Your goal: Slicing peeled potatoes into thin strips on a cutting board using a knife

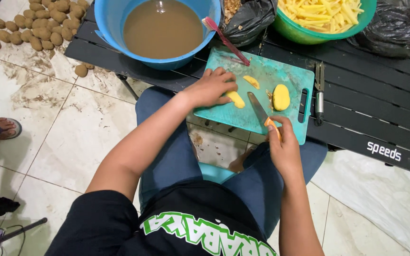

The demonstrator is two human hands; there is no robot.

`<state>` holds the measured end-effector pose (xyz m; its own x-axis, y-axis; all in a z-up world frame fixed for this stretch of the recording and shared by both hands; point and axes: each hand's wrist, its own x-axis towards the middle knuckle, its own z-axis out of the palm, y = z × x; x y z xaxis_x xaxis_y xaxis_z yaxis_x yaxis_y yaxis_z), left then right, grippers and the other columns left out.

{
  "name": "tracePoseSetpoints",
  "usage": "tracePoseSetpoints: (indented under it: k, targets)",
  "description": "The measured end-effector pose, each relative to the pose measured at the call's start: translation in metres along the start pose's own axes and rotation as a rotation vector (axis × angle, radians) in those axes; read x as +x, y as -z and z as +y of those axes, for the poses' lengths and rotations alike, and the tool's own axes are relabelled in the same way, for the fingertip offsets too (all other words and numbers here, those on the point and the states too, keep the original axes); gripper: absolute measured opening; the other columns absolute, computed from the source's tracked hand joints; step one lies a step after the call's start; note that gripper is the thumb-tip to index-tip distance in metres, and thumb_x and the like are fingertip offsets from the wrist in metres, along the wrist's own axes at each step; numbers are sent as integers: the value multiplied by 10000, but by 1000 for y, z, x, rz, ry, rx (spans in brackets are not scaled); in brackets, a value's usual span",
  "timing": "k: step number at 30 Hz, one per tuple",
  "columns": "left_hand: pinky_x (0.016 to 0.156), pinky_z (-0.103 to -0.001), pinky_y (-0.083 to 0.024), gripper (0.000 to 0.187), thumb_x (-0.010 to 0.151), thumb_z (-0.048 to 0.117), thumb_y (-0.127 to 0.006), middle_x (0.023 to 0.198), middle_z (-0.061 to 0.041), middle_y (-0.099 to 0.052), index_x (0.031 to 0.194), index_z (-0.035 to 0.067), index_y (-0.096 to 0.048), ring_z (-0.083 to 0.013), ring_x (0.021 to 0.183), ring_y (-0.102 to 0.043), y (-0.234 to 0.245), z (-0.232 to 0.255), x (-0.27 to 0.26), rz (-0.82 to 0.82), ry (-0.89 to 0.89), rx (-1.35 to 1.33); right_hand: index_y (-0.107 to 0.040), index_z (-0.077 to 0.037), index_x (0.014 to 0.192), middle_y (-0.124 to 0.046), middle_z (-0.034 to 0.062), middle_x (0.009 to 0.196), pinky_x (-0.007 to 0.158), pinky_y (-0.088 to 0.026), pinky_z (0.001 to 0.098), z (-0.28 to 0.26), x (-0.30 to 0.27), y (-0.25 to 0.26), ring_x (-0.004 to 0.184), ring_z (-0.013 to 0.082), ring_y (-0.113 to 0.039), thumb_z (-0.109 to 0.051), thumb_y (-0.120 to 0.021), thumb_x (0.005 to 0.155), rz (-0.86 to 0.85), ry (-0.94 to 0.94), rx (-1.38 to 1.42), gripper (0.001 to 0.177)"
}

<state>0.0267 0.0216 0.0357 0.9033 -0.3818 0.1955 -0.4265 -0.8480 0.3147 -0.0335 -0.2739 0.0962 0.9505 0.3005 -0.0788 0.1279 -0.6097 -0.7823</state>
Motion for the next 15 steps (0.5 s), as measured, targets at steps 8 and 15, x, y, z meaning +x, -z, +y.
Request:
tracePoseSetpoints:
  k: [8, 15]
  targets:
    - [886, -550, -336, 269, 864, 323, -758, 1054, -82, -600, 963, 151, -576, -345, 1092, -528, -24, -13, 15, -145, 84, -141, -535, -115, 1323, -629, 99, 703, 438, -399, 274, 35, 2, -3, 428, 162, -476, -119, -478, 1077, 27, 60, 301, 253]
    - [914, -673, -417, 401, 761, 333, -743, 1072, -137, -673, 1068, 112, -608, -421, 1046, -658, -35, 1, 31, -233, 146, -20, -496, -84, 1337, -588, 108, 713, 357, -353, 251, 43, 1, -8, 375, 115, -433, -103, -453, 1089, 52, 63, 457, 252]
